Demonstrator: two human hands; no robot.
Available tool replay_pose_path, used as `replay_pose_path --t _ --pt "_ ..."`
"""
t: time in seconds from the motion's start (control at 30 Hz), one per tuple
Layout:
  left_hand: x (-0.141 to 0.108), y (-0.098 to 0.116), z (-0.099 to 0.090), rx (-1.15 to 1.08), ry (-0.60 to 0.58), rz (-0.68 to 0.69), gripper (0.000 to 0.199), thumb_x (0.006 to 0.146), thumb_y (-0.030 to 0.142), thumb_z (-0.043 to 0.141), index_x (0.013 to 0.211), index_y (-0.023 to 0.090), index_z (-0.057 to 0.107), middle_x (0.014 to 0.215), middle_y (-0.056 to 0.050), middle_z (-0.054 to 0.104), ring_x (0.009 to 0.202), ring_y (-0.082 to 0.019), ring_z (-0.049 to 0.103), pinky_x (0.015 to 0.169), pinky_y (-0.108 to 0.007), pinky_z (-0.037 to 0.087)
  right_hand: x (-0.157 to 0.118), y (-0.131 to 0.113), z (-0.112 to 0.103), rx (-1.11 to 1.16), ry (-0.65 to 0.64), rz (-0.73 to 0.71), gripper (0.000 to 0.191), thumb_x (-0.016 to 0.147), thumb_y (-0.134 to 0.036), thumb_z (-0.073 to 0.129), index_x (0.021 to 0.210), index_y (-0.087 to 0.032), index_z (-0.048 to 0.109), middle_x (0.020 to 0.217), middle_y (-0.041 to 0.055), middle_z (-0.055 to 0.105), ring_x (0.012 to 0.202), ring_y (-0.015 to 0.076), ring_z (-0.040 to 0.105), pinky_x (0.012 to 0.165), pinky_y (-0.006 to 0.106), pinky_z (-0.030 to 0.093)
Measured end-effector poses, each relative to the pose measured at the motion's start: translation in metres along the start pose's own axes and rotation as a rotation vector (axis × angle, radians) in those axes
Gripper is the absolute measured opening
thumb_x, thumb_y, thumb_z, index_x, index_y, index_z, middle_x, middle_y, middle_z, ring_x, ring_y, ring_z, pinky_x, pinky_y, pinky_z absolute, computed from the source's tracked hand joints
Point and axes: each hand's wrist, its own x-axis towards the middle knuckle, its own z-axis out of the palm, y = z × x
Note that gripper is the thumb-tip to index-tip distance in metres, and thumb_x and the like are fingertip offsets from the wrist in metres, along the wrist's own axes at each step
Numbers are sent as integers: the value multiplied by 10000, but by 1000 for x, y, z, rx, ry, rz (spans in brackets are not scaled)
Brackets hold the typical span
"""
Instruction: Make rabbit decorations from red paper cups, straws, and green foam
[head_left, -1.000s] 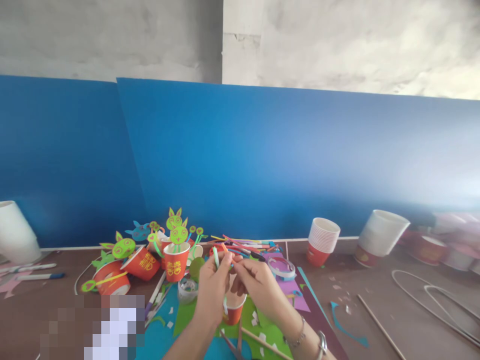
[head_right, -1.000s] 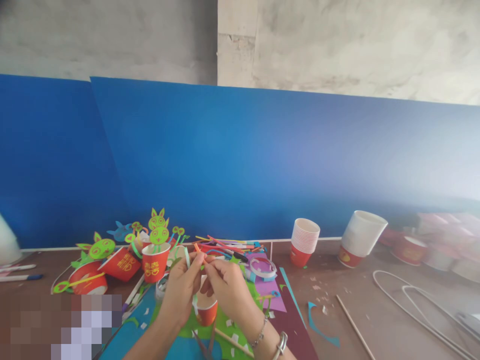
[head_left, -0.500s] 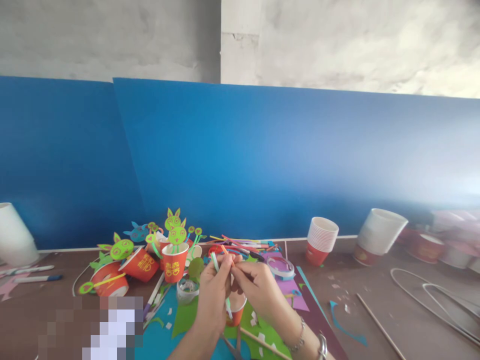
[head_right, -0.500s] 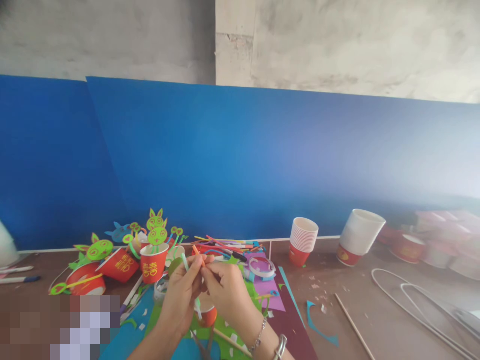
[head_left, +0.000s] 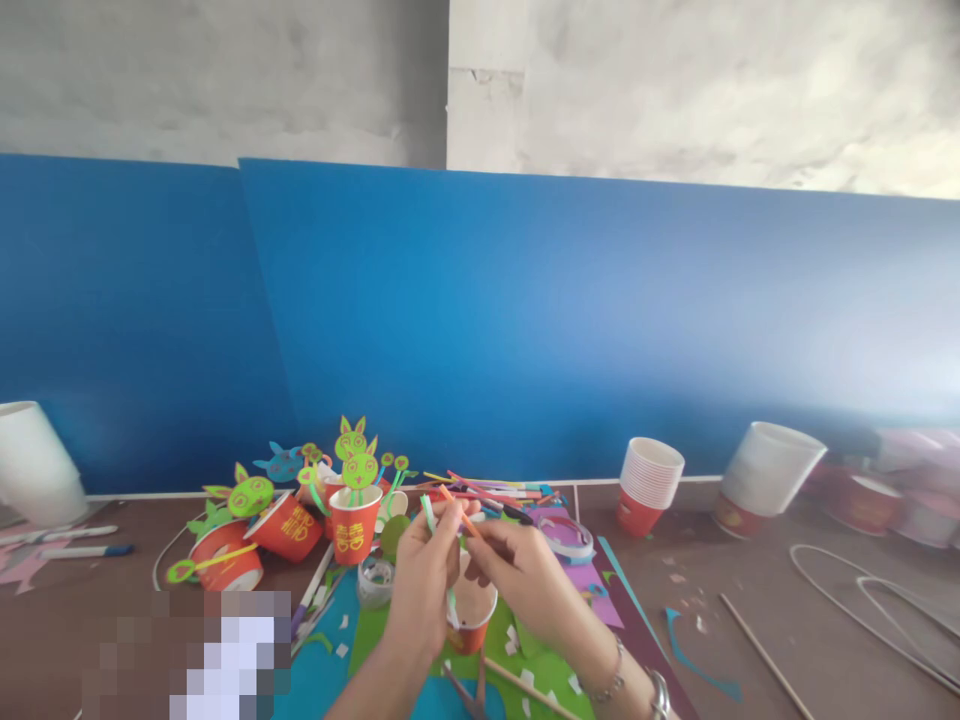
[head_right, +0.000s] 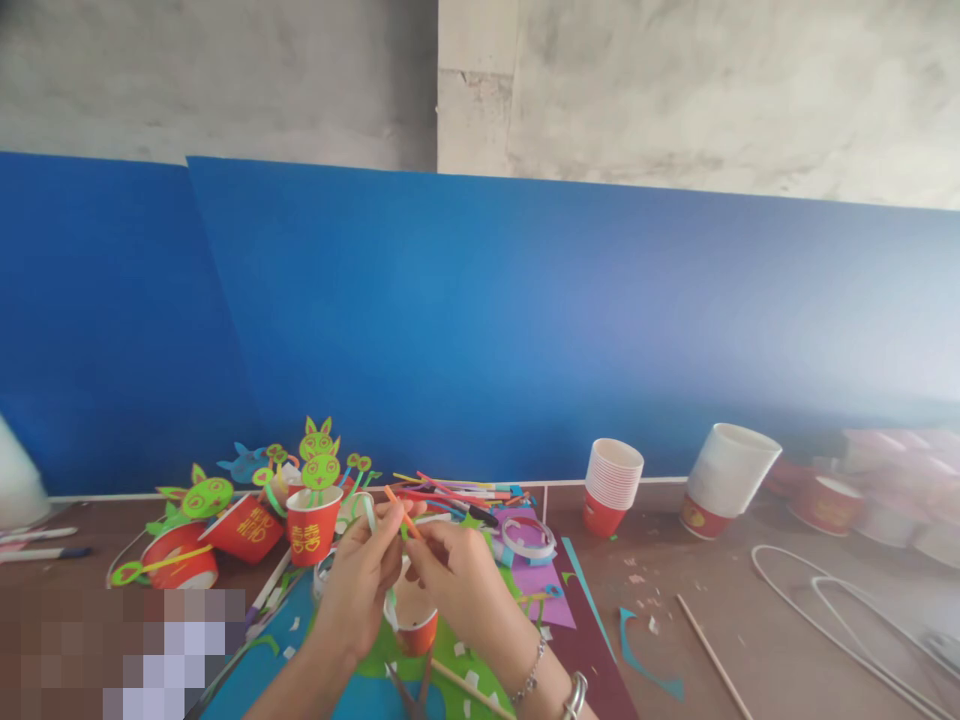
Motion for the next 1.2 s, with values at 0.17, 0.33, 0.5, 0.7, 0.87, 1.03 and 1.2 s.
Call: replay_pose_path --t 0.17,0.33,0.5,0.7,0.87,1.03,1.2 --pt "6 -1 -6 107 -35 -7 396 622 465 777 777 121 654 378 128 272 353 -1 164 375 -148 113 -2 1 -3 -72 8 -19 375 919 -410 452 696 -176 643 648 36 672 613 160 612 585 252 451" --pt "5 -7 -8 117 -47 -19 386 600 452 795 759 118 683 420 81 404 372 -23 321 381 -152 183 -1 2 -1 -64 13 -18 379 919 -414 450 677 -177 620 630 33 668 588 154 603 571 247 447" --pt "0 -8 1 28 -42 -29 397 547 456 825 706 118 692 401 89 399 361 -20 332 383 -151 236 -3 -2 -1 -76 33 -25 398 924 -398 430 627 -176 573 613 35 650 568 147 578 546 241 418" --pt "-3 -10 3 -32 -8 -70 371 525 404 851 704 122 691 480 56 500 438 -61 456 421 -178 360 -6 -8 -2 -161 40 -52 377 924 -349 422 603 -183 528 607 18 616 568 137 552 540 237 381" --pt "-4 -12 3 -29 -17 -75 360 530 384 853 712 114 699 478 56 501 440 -56 451 430 -175 367 -6 -7 0 -158 53 -33 390 917 -348 427 572 -181 501 579 14 595 548 133 532 524 236 366" --pt "-3 -10 3 -22 -22 -72 385 512 404 854 702 109 696 489 40 535 418 -48 436 425 -173 360 -5 -6 1 -116 50 -26 361 913 -327 432 601 -173 530 585 12 597 559 133 544 537 228 391" --pt "5 -6 -5 10 -3 -21 396 561 429 825 763 120 683 368 118 329 347 -3 227 365 -136 181 -6 -8 -2 -160 12 -34 270 915 -300 444 756 -176 623 692 26 672 632 148 600 580 227 418"
